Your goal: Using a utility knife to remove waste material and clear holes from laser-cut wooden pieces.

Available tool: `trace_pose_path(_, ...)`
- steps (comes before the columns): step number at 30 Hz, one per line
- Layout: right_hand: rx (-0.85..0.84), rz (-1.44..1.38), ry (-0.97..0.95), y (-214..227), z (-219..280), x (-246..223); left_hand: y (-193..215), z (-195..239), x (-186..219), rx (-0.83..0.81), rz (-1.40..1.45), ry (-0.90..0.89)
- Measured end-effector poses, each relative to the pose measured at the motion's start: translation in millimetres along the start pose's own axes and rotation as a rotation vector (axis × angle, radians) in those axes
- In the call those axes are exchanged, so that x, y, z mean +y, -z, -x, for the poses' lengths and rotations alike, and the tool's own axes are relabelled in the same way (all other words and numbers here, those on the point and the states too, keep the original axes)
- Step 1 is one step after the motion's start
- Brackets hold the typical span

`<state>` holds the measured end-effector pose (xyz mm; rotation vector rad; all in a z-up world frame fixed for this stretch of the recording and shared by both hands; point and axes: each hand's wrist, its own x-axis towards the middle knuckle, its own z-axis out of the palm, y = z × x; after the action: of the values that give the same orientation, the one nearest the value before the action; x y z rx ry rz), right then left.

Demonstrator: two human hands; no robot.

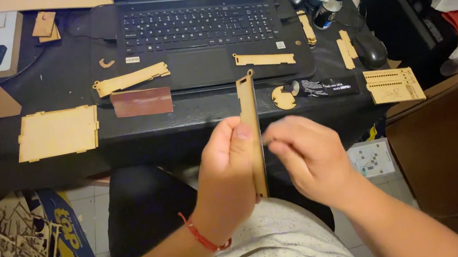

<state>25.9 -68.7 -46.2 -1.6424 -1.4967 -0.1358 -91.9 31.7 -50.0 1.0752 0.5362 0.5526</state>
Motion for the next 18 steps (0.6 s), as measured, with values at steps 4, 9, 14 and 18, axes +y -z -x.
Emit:
trace_pose_path(4,0.009,0.029,-0.111,4,-16,11,-3,10,24,-0.046,-0.123,0.105)
trace_pose_path(9,0.047,0.119,-0.110,6,-18,11,-5,17,28,-0.093,-0.246,0.126)
trace_pose_path(14,0.060,0.227,0.138,-3,9,-13,-3,20,30,-0.080,-0.211,0.135)
trace_pose_path(18,0.031,0.122,0.309,3,17,-24,2,19,22,-0.078,-0.268,0.051)
